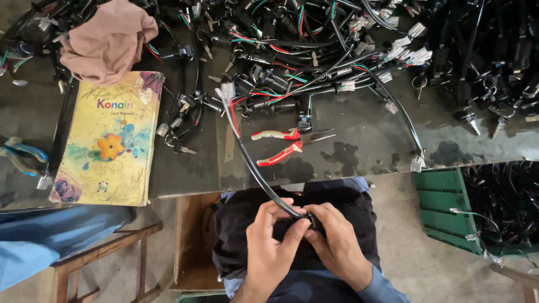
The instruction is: The person repeatedly picks up ignition lock assemblies from a large pile on a metal table, uses red-handled pliers to strip the outer black insulation from the wires, and places the processed items back on the table. The task continues in a repetitive cycle throughout the clip.
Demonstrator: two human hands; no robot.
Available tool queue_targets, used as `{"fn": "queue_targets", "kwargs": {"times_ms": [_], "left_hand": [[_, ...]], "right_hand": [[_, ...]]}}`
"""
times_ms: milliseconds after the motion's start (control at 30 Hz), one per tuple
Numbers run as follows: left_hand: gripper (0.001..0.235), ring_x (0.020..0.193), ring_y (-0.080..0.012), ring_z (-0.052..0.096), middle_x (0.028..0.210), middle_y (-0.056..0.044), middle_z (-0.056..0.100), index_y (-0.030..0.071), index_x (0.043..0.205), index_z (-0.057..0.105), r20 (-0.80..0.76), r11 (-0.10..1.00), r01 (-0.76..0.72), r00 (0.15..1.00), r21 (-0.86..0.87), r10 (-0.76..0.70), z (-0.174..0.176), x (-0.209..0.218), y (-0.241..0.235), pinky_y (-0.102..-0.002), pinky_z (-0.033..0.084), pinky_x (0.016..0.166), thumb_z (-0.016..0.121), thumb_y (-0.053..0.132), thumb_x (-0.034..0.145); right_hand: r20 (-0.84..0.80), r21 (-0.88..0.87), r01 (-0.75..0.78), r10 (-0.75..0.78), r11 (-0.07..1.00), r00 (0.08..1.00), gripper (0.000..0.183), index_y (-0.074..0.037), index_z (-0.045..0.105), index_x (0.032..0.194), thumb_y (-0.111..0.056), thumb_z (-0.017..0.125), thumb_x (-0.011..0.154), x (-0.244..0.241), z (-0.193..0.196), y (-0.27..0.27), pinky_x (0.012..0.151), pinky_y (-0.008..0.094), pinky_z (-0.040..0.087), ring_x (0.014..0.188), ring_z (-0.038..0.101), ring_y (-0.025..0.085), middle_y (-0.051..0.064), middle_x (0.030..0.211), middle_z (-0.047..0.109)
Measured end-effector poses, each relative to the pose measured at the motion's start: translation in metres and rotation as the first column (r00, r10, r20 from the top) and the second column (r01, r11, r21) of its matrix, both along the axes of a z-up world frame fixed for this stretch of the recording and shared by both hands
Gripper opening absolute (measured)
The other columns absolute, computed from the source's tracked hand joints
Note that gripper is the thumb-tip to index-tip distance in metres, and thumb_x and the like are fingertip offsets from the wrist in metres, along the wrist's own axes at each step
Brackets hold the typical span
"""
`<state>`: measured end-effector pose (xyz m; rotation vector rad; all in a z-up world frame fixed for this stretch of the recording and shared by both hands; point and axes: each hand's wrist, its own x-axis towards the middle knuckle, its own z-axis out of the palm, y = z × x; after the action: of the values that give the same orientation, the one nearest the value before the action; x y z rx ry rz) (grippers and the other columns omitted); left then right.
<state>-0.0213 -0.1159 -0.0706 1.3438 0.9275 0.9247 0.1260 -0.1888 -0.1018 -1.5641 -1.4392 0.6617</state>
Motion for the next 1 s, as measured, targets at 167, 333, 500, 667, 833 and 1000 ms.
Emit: {"fn": "queue_targets", "kwargs": {"times_ms": [167, 333, 500, 667, 833, 1000], "left_hand": [[0.043, 0.089, -0.0149, 0.078, 0.095, -0.01, 0.08, 0.0, 0.123, 0.059, -0.117, 0.998, 0.017, 0.993, -0.058, -0.024, 0.001, -0.007, 0.003, -0.029, 0.061, 0.083, 0.079, 0.005, 0.084], [0.041, 0.09, -0.0139, 0.08, 0.095, -0.009, 0.082, 0.0, 0.126, 0.065, -0.23, 0.994, 0.04, 0.973, 0.105, -0.014, -0.002, -0.012, -0.004, -0.029, 0.061, 0.085, 0.08, 0.005, 0.088], [0.048, 0.09, -0.0139, 0.075, 0.1, -0.011, 0.079, -0.002, 0.131, 0.057, -0.014, 0.99, -0.139, 0.99, -0.027, 0.139, -0.004, -0.004, -0.015, -0.029, 0.061, 0.082, 0.077, 0.003, 0.088], [0.055, 0.083, -0.0121, 0.074, 0.094, -0.01, 0.078, -0.001, 0.135, 0.055, -0.028, 0.976, -0.064, 0.998, -0.208, 0.059, -0.001, -0.012, -0.001, -0.028, 0.061, 0.078, 0.077, 0.003, 0.085], [0.052, 0.074, -0.009, 0.076, 0.085, -0.006, 0.08, -0.001, 0.132, 0.061, -0.317, 1.0, -0.013, 0.948, 0.007, 0.014, 0.001, -0.017, -0.005, -0.027, 0.06, 0.073, 0.079, 0.01, 0.085], [0.028, 0.076, -0.0109, 0.066, 0.089, -0.007, 0.078, 0.001, 0.116, 0.072, -0.192, 0.997, -0.026, 0.981, -0.074, 0.012, -0.001, -0.008, -0.008, -0.026, 0.054, 0.066, 0.076, 0.008, 0.089]], "right_hand": [[-0.126, -0.131, -0.054, 0.038, 0.99, 0.991, 0.039, 0.001, 0.058, 0.124, -0.004, 0.07, 0.087, 0.001, 0.002, -0.001, 0.075, 0.036, 0.055, 0.085, 0.067, 0.031, 0.015, 0.101, 0.065], [-0.07, -0.045, -0.095, 0.092, 0.994, 0.993, 0.038, -0.002, 0.06, 0.123, -0.005, 0.071, 0.087, 0.0, 0.001, -0.001, 0.072, 0.036, 0.055, 0.082, 0.067, 0.031, 0.014, 0.097, 0.065], [0.063, -0.037, -0.031, 0.033, 0.999, 0.997, 0.044, 0.0, 0.058, 0.124, -0.01, 0.073, 0.084, -0.006, 0.0, 0.001, 0.072, 0.039, 0.052, 0.084, 0.065, 0.036, 0.017, 0.099, 0.064], [-0.092, -0.172, -0.107, 0.092, 0.979, 0.991, 0.04, -0.001, 0.059, 0.124, -0.011, 0.071, 0.087, -0.008, 0.011, 0.002, 0.074, 0.039, 0.055, 0.088, 0.068, 0.036, 0.016, 0.099, 0.067], [0.006, -0.144, -0.121, 0.123, 0.982, 0.992, 0.041, 0.0, 0.058, 0.123, -0.015, 0.071, 0.086, -0.009, 0.018, 0.007, 0.073, 0.042, 0.054, 0.091, 0.067, 0.038, 0.017, 0.1, 0.067], [0.082, -0.048, -0.092, 0.096, 0.995, 0.992, 0.031, -0.001, 0.056, 0.111, -0.02, 0.064, 0.088, 0.003, 0.011, 0.018, 0.073, 0.045, 0.049, 0.086, 0.062, 0.04, 0.018, 0.094, 0.06]]}}
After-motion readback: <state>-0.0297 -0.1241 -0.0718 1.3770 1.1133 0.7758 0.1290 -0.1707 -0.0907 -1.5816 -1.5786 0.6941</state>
